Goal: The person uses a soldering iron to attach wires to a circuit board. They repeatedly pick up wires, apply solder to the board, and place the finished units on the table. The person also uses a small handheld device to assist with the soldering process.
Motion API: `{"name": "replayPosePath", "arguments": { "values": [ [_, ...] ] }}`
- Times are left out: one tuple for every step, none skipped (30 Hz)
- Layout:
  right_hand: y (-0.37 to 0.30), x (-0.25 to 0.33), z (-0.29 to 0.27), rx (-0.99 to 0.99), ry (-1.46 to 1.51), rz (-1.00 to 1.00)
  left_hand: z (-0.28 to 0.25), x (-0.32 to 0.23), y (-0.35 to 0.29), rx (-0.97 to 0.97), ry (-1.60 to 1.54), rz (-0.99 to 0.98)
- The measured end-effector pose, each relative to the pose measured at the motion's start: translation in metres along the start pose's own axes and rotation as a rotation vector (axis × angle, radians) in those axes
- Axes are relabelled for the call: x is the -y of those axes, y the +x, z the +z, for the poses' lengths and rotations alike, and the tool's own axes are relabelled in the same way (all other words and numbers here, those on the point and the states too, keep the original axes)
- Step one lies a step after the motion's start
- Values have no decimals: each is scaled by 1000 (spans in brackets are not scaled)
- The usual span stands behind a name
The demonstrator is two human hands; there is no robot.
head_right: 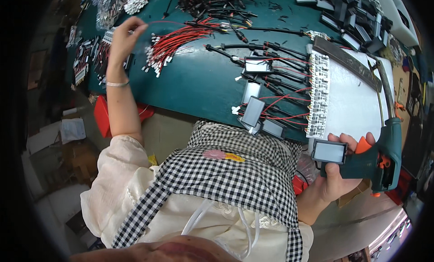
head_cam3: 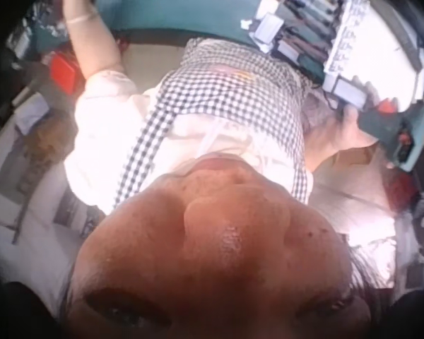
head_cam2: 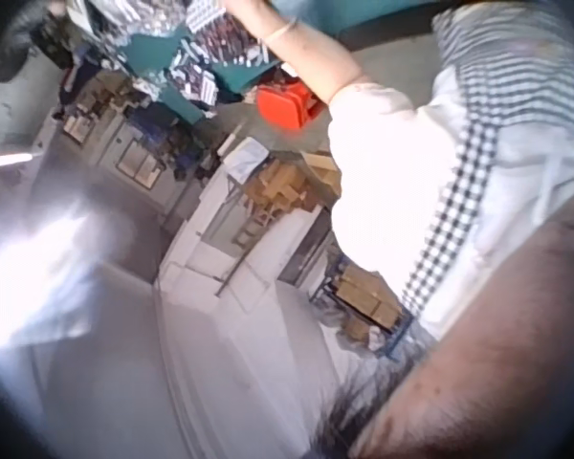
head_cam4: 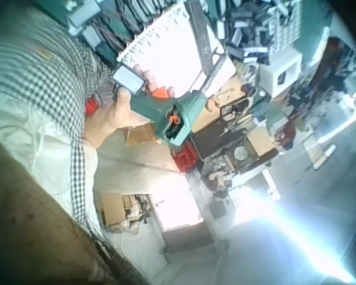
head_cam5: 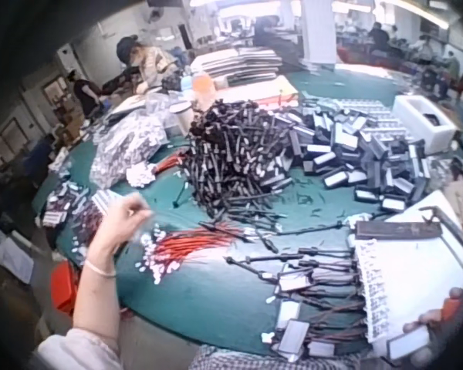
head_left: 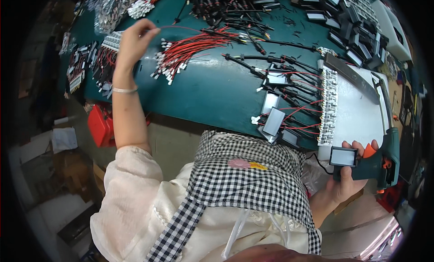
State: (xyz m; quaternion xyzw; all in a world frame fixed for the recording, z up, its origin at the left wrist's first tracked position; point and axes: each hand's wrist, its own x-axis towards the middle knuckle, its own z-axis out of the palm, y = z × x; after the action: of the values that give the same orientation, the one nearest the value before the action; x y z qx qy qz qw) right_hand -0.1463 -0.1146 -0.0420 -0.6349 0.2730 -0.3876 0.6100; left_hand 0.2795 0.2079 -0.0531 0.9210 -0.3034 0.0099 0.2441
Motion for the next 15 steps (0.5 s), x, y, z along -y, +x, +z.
{"name": "replayPosePath", "arguments": {
  "values": [
    [-1,0,-2,-5,-8,-4,-7,-14,-5,-121,-26,49],
    [-1,0,-5,-8,-12,-4,-19,-29,-12,-152,-175,-38],
    [-1,0,-6,-10,-20,-8,-24,-44,-19,-141,-401,-12],
    [-1,-1,-8,-20,-16,-4,-32,-57,-29,-41,-516,52],
    [-2,-2,-9,-27,-14,-5,-36,-66,-40,53,-633,117],
    [-1,-3,-8,-32,-8,-4,-37,-71,-50,219,-608,112],
    [0,-3,-6,-42,21,-3,-36,-76,-56,386,-581,108],
    [1,-2,-3,-53,49,-3,-32,-83,-59,479,-348,86],
    [2,-1,0,-57,82,-1,-19,-86,-67,463,-248,119],
    [2,0,1,-51,84,1,-8,-85,-73,478,-142,84],
    [1,1,2,-45,87,4,1,-87,-78,494,-36,49],
    [1,2,2,-44,84,7,9,-94,-81,434,-8,73],
    [1,2,1,-36,84,8,16,-102,-85,375,22,97],
    [1,2,1,-29,84,8,20,-110,-85,361,-53,115],
    [-1,6,0,-49,63,3,34,-118,-77,323,-170,256]
  ]
}}
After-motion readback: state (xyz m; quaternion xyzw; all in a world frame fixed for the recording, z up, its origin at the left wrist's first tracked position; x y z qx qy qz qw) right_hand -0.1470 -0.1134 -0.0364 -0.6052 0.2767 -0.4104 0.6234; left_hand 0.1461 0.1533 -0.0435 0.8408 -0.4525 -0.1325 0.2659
